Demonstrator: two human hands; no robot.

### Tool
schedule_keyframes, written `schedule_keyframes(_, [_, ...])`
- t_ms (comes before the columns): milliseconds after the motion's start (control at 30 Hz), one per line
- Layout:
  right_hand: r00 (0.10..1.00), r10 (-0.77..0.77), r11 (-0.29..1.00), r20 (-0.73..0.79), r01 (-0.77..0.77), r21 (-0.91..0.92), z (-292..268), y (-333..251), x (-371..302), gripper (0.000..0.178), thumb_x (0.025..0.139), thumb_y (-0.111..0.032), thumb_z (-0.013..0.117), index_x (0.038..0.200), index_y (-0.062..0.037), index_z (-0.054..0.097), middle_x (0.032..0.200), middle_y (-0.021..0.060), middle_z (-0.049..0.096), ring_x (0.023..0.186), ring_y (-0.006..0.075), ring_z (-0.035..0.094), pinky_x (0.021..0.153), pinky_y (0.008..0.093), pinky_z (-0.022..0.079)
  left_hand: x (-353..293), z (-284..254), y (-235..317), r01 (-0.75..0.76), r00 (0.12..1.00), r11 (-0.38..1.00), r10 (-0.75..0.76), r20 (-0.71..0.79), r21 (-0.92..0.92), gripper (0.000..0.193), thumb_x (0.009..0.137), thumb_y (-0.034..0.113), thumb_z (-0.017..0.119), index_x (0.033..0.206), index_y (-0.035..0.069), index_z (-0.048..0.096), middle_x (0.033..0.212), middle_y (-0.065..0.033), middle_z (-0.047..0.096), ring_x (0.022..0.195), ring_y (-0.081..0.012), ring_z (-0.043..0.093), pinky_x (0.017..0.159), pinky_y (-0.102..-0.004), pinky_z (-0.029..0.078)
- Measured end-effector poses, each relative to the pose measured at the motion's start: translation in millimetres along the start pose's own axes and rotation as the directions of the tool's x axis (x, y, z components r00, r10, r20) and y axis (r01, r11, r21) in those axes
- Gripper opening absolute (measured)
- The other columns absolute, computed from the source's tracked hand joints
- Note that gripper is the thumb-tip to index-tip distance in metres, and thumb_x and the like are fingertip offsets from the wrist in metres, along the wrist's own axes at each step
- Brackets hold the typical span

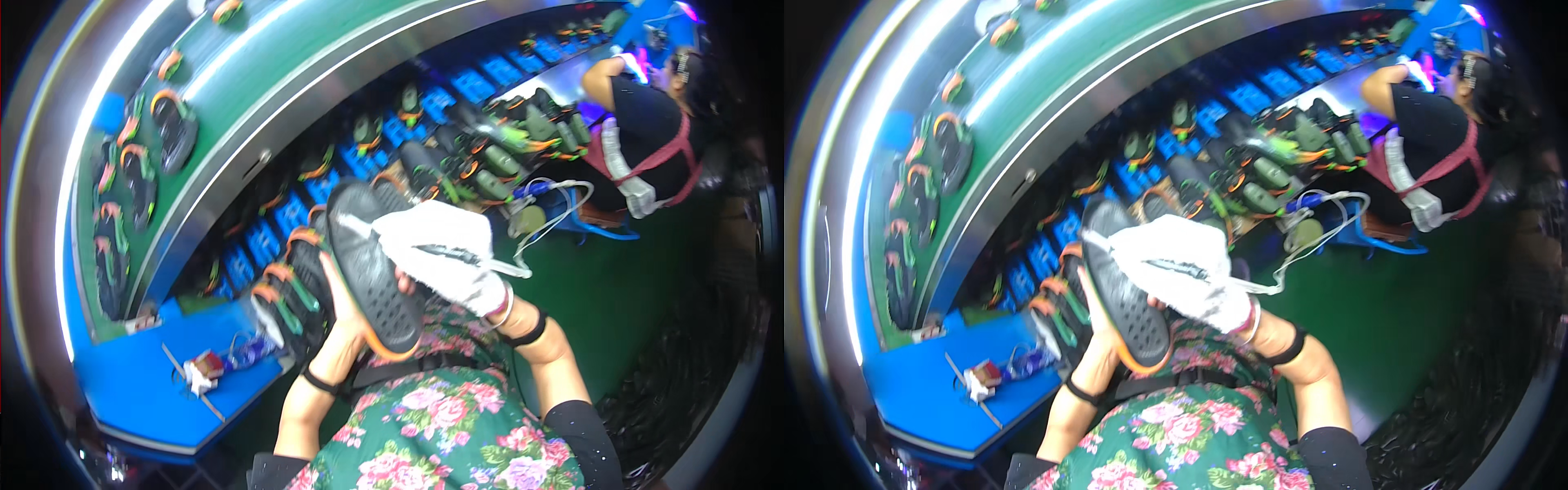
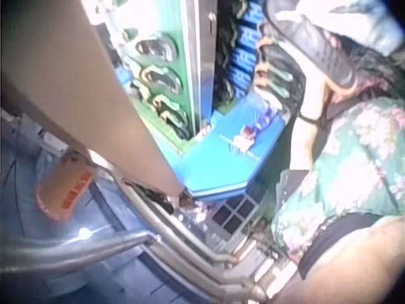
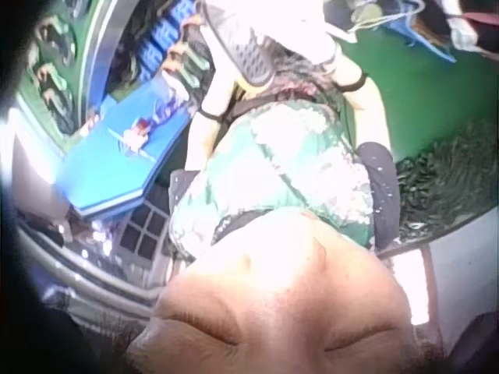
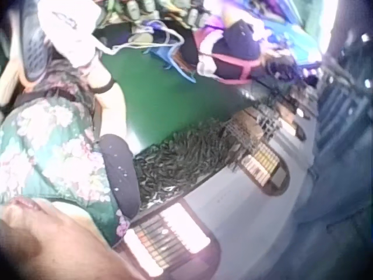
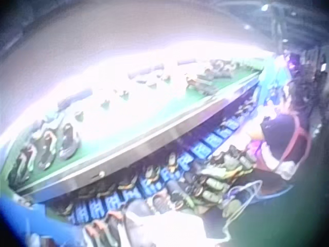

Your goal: Applying adhesive or primer to the bottom of shoe soles using a brush.

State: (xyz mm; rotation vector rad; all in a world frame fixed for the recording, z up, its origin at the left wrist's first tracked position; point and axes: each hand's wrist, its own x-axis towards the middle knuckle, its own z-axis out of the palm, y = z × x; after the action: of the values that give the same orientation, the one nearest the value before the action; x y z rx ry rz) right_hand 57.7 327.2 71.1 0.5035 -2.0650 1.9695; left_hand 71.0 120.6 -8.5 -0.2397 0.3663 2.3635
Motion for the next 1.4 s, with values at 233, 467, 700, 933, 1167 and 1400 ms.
schedule_keyframes(233, [0.945, -0.307, 0.868, 0.114, 0.328, -0.373, 0.4, 4.5, 34.3, 0.026, 0.085, -0.002, 0.075, 0.111, -0.0006, 0.076, 0.107, 0.0122, 0.077, 0.096, 0.027, 0.074, 0.084, 0.037, 0.059, 16.6, 29.1, 1.6, -0.282, 0.954, 0.948, 0.293, 0.062, -0.147, 0.08, 0.101, 0.075, 0.033, 0.151, 0.015, 0.049, 0.146, -0.0063, 0.058, 0.128, -0.0279, 0.058, 0.112, -0.0452, 0.045])
schedule_keyframes(467, [0.926, -0.269, 0.875, 0.265, 0.35, -0.335, 21.3, 8.7, 20.9, 0.04, 0.085, -0.002, 0.067, 0.124, -0.0017, 0.07, 0.126, 0.0153, 0.071, 0.115, 0.0323, 0.068, 0.097, 0.0423, 0.054, 18.6, 31.6, -14.8, -0.187, 0.925, 0.909, 0.291, -0.245, 0.373, 0.105, 0.09, 0.091, 0.023, 0.154, 0.01, 0.042, 0.15, -0.0101, 0.053, 0.137, -0.0281, 0.053, 0.116, -0.0444, 0.042])
schedule_keyframes(700, [0.949, -0.279, 0.902, 0.148, 0.312, -0.3, 9.6, 6.9, 28.6, 0.03, 0.088, -0.008, 0.07, 0.117, -0.0027, 0.074, 0.118, 0.0152, 0.074, 0.106, 0.0316, 0.072, 0.093, 0.0406, 0.056, 21.9, -10.2, -8.2, -0.213, 0.923, 0.936, 0.286, 0.256, -0.279, 0.092, 0.096, 0.083, 0.026, 0.159, 0.016, 0.036, 0.156, -0.0084, 0.048, 0.14, -0.0295, 0.049, 0.12, -0.0486, 0.035])
schedule_keyframes(933, [0.951, -0.25, 0.943, 0.185, 0.282, -0.177, 25.1, 14.5, 13.6, 0.022, 0.085, -0.009, 0.073, 0.106, -0.0047, 0.079, 0.107, 0.0136, 0.077, 0.095, 0.0291, 0.075, 0.085, 0.0408, 0.058, 18.5, -29.9, -5.6, -0.173, 0.882, 0.951, 0.265, -0.391, 0.255, 0.11, 0.085, 0.095, 0.025, 0.147, 0.008, 0.052, 0.141, -0.0118, 0.06, 0.131, -0.0309, 0.057, 0.114, -0.0493, 0.043])
schedule_keyframes(1167, [0.992, -0.091, 0.996, 0.086, 0.092, 0.002, 29.6, 12.8, 17.3, 0.026, 0.09, -0.006, 0.068, 0.115, -0.0003, 0.075, 0.116, 0.0152, 0.075, 0.112, 0.0311, 0.07, 0.095, 0.0403, 0.055, 18.0, -38.8, 2.7, -0.239, 0.944, 0.964, 0.259, -0.205, 0.118, 0.109, 0.087, 0.094, 0.024, 0.146, 0.007, 0.053, 0.14, -0.0111, 0.061, 0.13, -0.0297, 0.058, 0.113, -0.0466, 0.044])
schedule_keyframes(1400, [0.977, -0.197, 0.978, 0.081, 0.201, -0.048, 26.2, 23.0, 9.4, 0.028, 0.092, -0.006, 0.067, 0.119, -0.0036, 0.074, 0.116, 0.0137, 0.075, 0.103, 0.0312, 0.072, 0.088, 0.0378, 0.058, 17.9, -49.1, 8.0, -0.27, 0.959, 0.963, 0.269, -0.089, 0.004, 0.107, 0.088, 0.093, 0.023, 0.144, 0.006, 0.054, 0.138, -0.0103, 0.062, 0.128, -0.0286, 0.058, 0.113, -0.0439, 0.045])
